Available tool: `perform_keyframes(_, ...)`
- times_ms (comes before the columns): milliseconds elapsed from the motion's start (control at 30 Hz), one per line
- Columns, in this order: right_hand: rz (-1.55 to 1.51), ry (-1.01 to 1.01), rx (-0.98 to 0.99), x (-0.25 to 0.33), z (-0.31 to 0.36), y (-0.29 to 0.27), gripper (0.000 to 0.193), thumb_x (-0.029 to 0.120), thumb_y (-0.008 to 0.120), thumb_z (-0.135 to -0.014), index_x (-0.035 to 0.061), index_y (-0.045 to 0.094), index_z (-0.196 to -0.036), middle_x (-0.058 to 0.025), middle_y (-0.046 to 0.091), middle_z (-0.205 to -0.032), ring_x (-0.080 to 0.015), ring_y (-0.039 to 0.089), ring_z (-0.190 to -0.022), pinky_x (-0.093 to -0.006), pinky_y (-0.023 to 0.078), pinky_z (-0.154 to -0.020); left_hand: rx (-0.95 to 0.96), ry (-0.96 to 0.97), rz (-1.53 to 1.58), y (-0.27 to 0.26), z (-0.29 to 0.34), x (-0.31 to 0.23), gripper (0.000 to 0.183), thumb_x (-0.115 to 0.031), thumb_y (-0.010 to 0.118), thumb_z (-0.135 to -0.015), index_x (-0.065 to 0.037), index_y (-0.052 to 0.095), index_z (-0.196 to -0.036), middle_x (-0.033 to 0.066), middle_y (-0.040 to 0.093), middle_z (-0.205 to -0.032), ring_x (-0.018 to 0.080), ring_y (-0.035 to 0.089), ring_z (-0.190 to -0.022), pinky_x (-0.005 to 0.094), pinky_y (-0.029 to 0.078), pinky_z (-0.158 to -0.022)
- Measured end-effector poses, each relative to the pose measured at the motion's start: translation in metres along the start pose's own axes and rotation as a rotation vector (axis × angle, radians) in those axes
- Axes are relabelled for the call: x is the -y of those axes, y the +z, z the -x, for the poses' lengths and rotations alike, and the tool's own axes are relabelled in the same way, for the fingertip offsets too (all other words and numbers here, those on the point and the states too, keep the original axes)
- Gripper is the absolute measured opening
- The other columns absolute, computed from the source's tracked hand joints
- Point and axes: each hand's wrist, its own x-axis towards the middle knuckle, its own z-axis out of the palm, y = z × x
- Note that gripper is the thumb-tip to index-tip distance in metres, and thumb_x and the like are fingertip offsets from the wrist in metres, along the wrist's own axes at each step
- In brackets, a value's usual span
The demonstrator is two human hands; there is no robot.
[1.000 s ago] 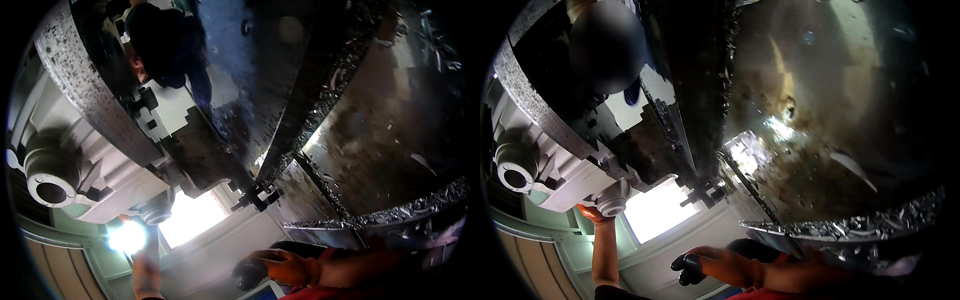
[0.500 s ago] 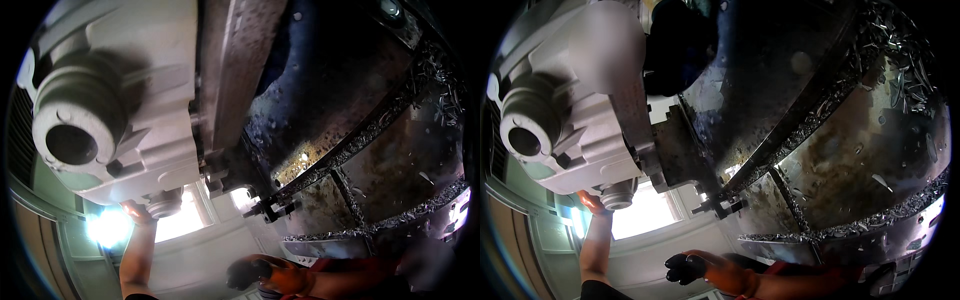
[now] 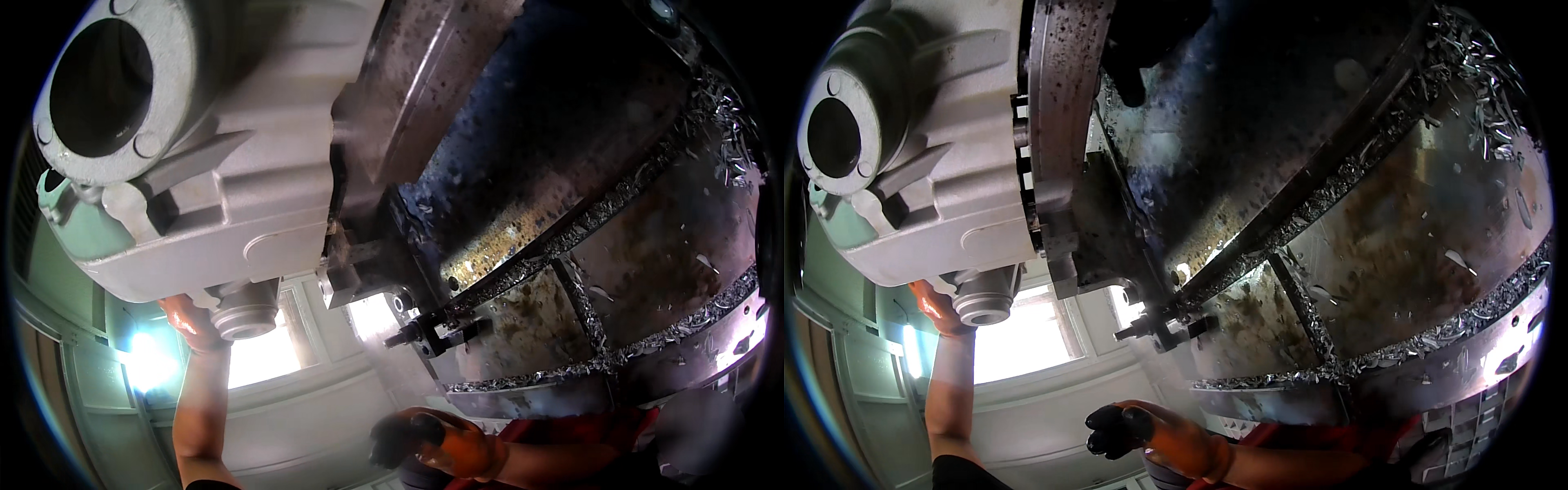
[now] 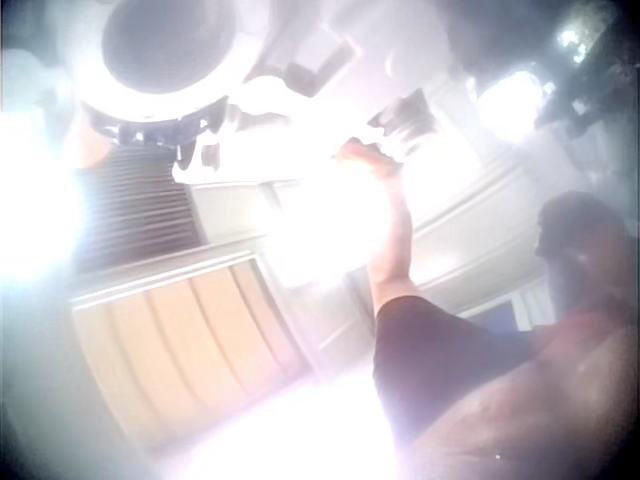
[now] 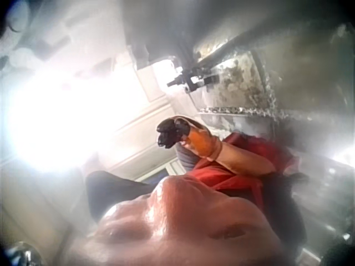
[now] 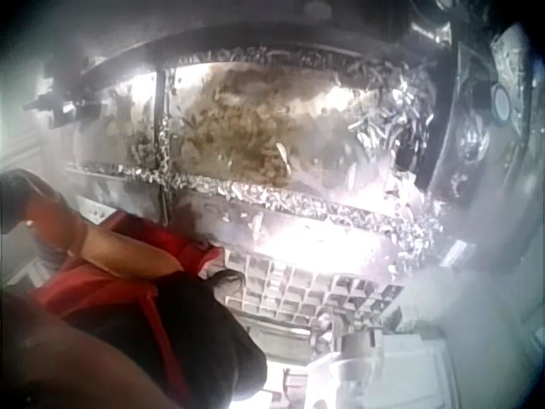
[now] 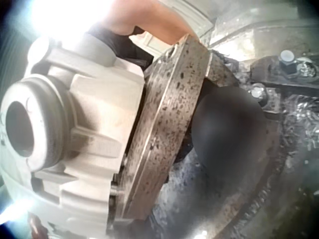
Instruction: The person works with another person to position and secure a large metal component inside a machine enclosure, using their hands to lift, slide, and align the part onto a metal track.
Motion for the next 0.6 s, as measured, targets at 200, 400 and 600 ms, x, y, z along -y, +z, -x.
perform_keyframes(200,-0.211,0.116,-0.024,-0.001,0.007,0.0,0.041,0.01,0.056,-0.096,-0.0061,0.047,-0.133,-0.0165,0.059,-0.127,-0.0249,0.061,-0.113,-0.0354,0.049,-0.098,-0.046,-0.045,0.009,-0.005,0.009,0.016,0.042,-0.026,0.043,-0.102,0.004,0.053,-0.129,0.0211,0.056,-0.127,0.0352,0.055,-0.112,0.0447,0.039,-0.104)
perform_keyframes(400,-0.038,-0.051,-0.071,-0.031,0.014,-0.011,0.041,0.018,0.055,-0.097,-0.0035,0.051,-0.131,-0.0167,0.062,-0.122,-0.0266,0.063,-0.11,-0.0358,0.053,-0.091,-0.139,-0.032,0.108,0.003,0.044,0.051,0.046,-0.028,0.054,-0.097,0.006,0.052,-0.129,0.0226,0.056,-0.127,0.0374,0.056,-0.111,0.0466,0.041,-0.102)
perform_keyframes(600,-0.563,0.187,-0.04,-0.02,0.001,-0.002,0.044,0.031,0.038,-0.106,-0.004,0.055,-0.128,-0.0152,0.068,-0.114,-0.0258,0.068,-0.102,-0.0365,0.056,-0.083,-0.089,0.104,0.018,-0.004,0.026,0.018,0.048,-0.028,0.055,-0.096,0.006,0.052,-0.129,0.0226,0.056,-0.126,0.0375,0.056,-0.11,0.0467,0.041,-0.101)
